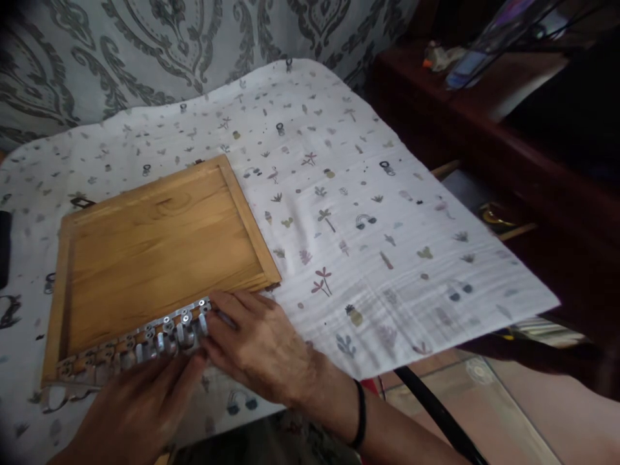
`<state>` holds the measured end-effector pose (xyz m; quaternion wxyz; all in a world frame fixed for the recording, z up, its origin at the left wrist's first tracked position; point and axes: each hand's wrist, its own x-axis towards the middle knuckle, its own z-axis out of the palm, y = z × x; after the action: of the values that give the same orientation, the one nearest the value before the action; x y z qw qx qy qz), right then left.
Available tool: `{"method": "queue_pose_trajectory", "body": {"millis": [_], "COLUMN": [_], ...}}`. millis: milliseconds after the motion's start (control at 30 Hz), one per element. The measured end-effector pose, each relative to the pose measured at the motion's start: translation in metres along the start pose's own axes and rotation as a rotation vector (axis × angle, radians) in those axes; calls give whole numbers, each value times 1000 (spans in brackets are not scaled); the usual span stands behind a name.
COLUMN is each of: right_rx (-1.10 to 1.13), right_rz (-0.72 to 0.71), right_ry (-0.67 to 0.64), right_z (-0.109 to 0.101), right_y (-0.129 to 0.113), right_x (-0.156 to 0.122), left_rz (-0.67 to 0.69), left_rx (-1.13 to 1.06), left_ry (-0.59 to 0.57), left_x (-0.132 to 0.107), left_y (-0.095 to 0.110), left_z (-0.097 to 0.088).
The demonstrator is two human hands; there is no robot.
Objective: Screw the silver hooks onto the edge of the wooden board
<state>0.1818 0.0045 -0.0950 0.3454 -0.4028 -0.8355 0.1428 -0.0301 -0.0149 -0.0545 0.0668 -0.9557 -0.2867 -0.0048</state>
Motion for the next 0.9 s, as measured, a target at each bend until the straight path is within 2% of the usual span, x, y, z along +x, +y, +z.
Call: {"method": "queue_pose_trajectory", "body": {"millis": [233, 467, 733, 900], "right_rx": [-1, -4, -17, -21], "right_rz": [-10, -14, -23, -15], "right_ry": [8, 7, 11, 10], "right_z": [-2, -3, -4, -4], "right_y": [0, -1, 0, -1], "right_x": [2, 3, 3, 4], "left_rz": [28, 32, 29, -14], "left_rx": [9, 27, -65, -80], "left_ry": [34, -28, -99, -50], "left_x": [2, 4, -7, -10], "left_y": [6, 11, 9, 10], "left_z": [-2, -4, 6, 2]}}
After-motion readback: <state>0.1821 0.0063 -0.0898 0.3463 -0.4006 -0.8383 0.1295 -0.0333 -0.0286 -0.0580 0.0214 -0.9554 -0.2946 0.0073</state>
